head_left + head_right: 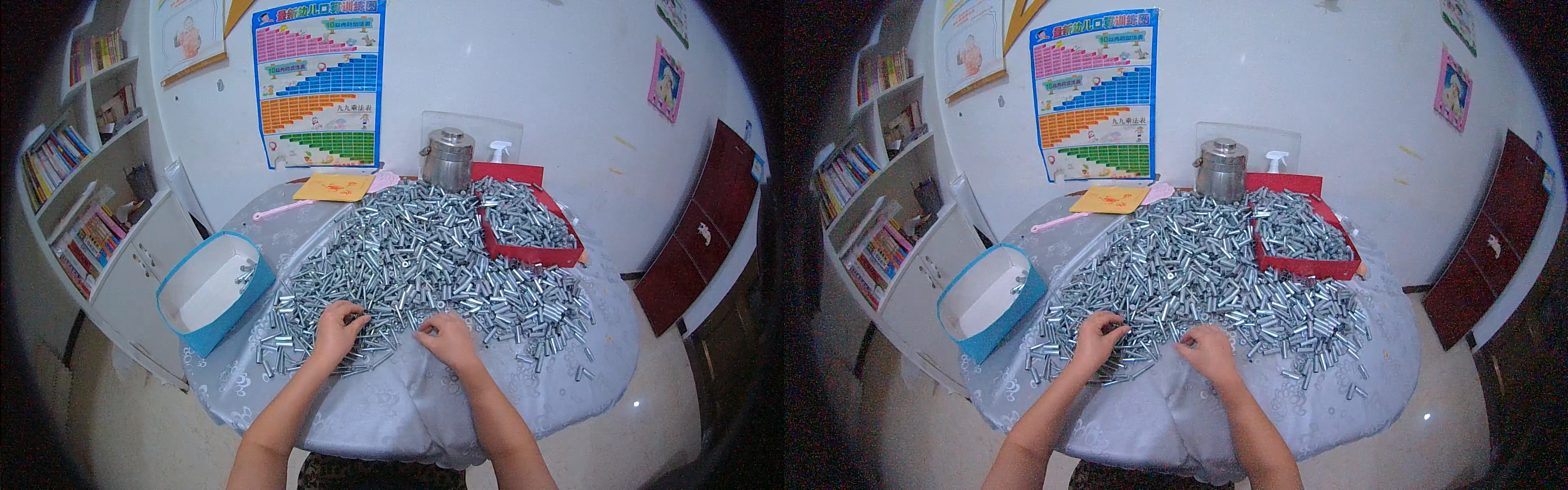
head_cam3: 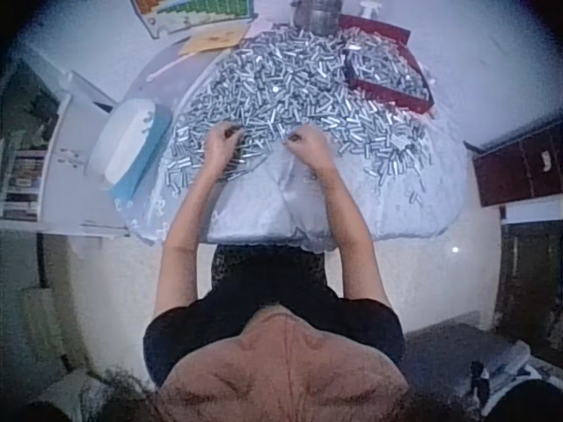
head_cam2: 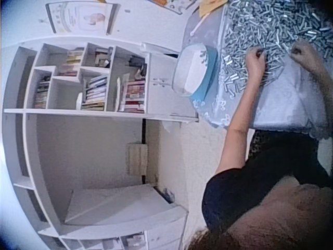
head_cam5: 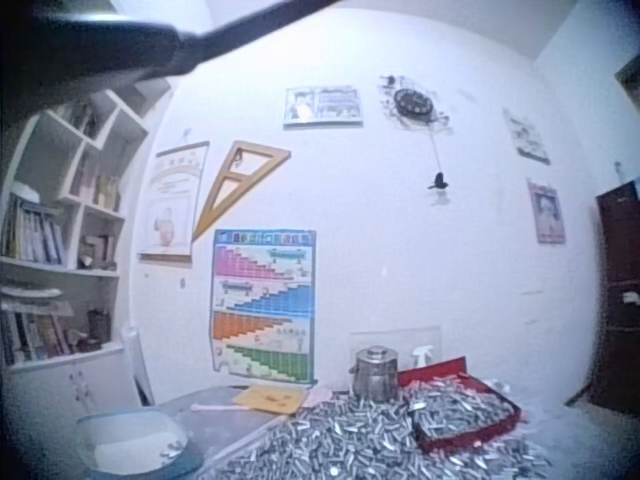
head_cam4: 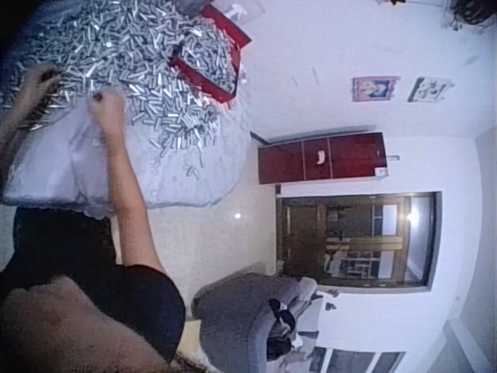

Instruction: The person repeatedly picks up small metal sleeves and washers from a large pile on a table and inserts the washers into the sleeves. The person then places the assembled fasteners into a blue plastic bin. The task is performed by hand without tools.

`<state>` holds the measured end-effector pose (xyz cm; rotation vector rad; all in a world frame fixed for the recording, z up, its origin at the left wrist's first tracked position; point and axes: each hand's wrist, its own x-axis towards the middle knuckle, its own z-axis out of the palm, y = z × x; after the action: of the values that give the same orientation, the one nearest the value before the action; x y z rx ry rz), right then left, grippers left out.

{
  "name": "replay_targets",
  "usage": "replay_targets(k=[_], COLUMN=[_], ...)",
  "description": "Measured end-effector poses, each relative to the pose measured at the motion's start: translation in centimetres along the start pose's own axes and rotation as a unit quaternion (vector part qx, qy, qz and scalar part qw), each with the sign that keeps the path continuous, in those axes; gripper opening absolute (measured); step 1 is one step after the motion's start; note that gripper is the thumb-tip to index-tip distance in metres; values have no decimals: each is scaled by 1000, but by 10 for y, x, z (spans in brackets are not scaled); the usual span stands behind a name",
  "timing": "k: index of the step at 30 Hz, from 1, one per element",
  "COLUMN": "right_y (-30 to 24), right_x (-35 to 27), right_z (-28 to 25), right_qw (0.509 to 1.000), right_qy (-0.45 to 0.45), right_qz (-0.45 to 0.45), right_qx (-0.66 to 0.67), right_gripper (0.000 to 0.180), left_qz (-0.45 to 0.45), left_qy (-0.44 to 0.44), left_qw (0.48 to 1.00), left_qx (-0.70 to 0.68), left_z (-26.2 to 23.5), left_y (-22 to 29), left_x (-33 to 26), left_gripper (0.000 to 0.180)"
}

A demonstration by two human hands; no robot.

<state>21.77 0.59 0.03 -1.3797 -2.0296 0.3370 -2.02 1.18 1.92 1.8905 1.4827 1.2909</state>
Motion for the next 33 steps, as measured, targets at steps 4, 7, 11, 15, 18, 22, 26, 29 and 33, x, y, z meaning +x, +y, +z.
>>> replay_targets(k=[4,7,11,15,18,22,26,29,33], right_y=[-10,-9,-9,-10,-16,-9,-4,-7,-19], right_x=[3,3,2,2,2,2,2,2,1], right_z=[5,10,9,8,7,13,16,11,6], right_qw=[998,997,995,996,998,999,945,887,871], right_qy=[-7,9,1,-2,-5,26,54,44,24], right_qz=[-3,2,10,12,12,35,169,185,123], right_qx=[-59,-77,-95,-85,-67,-2,274,420,474], right_gripper=[23,21,18,17,18,19,15,12,12], left_qz=[36,-16,-175,-207,-216,-200,-198,-203,-217], left_qy=[33,23,-39,-85,-94,-93,-83,-62,-39], left_qw=[999,990,889,799,776,775,781,791,791], left_qx=[-23,-140,-422,-558,-585,-593,-586,-574,-570], left_z=[6,12,20,22,22,21,18,22,24], left_y=[-2,-2,5,5,4,5,10,4,2], left_x=[0,2,2,-1,-4,-6,-9,-10,-11], left_gripper=[19,18,21,23,22,18,18,22,21])
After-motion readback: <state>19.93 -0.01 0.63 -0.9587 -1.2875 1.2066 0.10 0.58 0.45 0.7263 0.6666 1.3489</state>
